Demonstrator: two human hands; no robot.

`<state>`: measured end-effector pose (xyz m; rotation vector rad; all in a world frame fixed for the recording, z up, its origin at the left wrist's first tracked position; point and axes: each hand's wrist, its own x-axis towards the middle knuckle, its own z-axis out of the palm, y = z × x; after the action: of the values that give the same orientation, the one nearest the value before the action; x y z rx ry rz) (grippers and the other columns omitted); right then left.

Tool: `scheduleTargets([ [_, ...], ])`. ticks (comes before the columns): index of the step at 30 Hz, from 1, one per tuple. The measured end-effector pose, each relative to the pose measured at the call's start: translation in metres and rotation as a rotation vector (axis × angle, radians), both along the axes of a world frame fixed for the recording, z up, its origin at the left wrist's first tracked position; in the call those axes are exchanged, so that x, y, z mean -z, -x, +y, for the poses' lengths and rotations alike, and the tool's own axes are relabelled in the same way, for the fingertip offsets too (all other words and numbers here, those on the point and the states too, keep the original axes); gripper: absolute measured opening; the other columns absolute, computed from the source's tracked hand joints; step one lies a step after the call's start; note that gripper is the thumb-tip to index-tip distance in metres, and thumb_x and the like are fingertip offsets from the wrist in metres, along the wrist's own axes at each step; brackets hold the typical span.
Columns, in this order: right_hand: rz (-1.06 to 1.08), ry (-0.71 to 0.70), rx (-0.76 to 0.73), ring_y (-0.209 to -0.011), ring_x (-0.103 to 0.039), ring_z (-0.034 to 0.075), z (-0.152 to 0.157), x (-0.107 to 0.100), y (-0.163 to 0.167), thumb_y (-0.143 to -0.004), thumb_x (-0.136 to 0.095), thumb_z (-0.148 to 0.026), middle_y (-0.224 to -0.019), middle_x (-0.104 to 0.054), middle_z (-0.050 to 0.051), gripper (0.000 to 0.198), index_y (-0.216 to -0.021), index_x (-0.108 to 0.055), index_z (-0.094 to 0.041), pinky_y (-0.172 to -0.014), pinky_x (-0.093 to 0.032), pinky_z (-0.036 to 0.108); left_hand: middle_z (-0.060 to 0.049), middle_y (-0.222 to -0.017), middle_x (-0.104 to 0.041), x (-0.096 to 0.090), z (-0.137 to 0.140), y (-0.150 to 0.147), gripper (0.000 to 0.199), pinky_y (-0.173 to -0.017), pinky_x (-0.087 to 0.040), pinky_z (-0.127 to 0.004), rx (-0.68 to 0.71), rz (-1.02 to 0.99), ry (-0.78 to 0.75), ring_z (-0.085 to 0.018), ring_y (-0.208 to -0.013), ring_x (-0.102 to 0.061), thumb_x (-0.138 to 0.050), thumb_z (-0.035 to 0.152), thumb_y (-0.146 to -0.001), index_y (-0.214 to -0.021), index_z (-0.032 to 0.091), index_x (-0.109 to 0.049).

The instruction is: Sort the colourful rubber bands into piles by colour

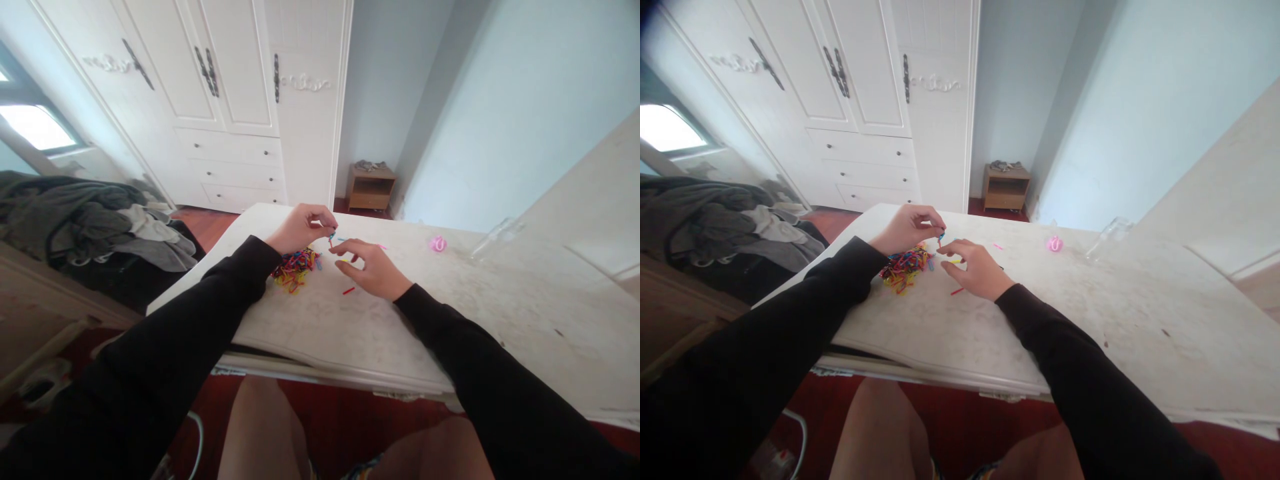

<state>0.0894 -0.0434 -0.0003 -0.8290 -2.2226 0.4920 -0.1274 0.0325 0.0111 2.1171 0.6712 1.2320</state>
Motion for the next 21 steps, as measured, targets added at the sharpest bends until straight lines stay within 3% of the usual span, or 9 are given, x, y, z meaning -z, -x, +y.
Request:
scheduleTargets([
  [2, 0.03, 0.024, 0.04, -0.083, -0.072, 0.019, 0.0, -0.005, -0.005, -0.091, -0.062, -0.021, -0.097, -0.08, 0.008, 0.016, -0.095, -0.078, -0.017, -0.074, -0.057, 0.032, -0.005, -0.08, -0.073, 0.001, 0.002, 0.001, 0.01, -0.072, -0.06, -0.029, -0.001, -0.001, 0.007, -0.014, -0.074, -0.069, -0.077, 0.022, -0.08, -0.081, 0.015, -0.071],
  [4, 0.038, 0.035, 0.054, -0.072, -0.069, 0.016, 0.001, -0.009, -0.009, -0.088, -0.064, -0.018, -0.085, -0.079, 0.006, 0.013, -0.085, -0.077, -0.017, -0.07, -0.055, 0.029, -0.005, -0.08, -0.073, 0.002, 0.002, 0.002, 0.01, -0.074, -0.06, -0.03, 0.007, 0.005, 0.026, -0.014, -0.075, -0.069, -0.077, 0.023, -0.079, -0.081, 0.015, -0.071],
  [12, -0.043, 0.124, -0.012, -0.063, -0.066, 0.014, 0.0, -0.012, -0.016, -0.079, -0.066, -0.013, -0.069, -0.073, 0.0, 0.007, -0.08, -0.072, -0.018, -0.066, -0.053, 0.028, -0.006, -0.082, -0.074, 0.004, 0.003, 0.005, 0.017, -0.075, -0.061, -0.031, -0.012, 0.04, 0.068, -0.014, -0.077, -0.069, -0.079, 0.029, -0.078, -0.081, 0.015, -0.071],
  [16, -0.084, 0.199, -0.085, -0.066, -0.07, 0.015, -0.002, -0.014, -0.02, -0.072, -0.065, -0.006, -0.074, -0.076, 0.0, 0.02, -0.087, -0.071, -0.018, -0.068, -0.055, 0.027, -0.007, -0.084, -0.075, 0.004, 0.003, 0.006, 0.017, -0.075, -0.061, -0.03, -0.003, 0.041, 0.071, -0.015, -0.079, -0.07, -0.08, 0.029, -0.077, -0.082, 0.015, -0.071],
  [21, -0.193, 0.234, -0.153, -0.068, -0.072, 0.016, -0.003, -0.016, -0.024, -0.07, -0.064, -0.004, -0.073, -0.075, 0.0, 0.022, -0.085, -0.073, -0.017, -0.068, -0.056, 0.027, -0.007, -0.086, -0.076, 0.005, 0.003, 0.005, 0.016, -0.075, -0.061, -0.029, 0.006, 0.054, 0.074, -0.015, -0.08, -0.071, -0.079, 0.028, -0.077, -0.082, 0.015, -0.072],
])
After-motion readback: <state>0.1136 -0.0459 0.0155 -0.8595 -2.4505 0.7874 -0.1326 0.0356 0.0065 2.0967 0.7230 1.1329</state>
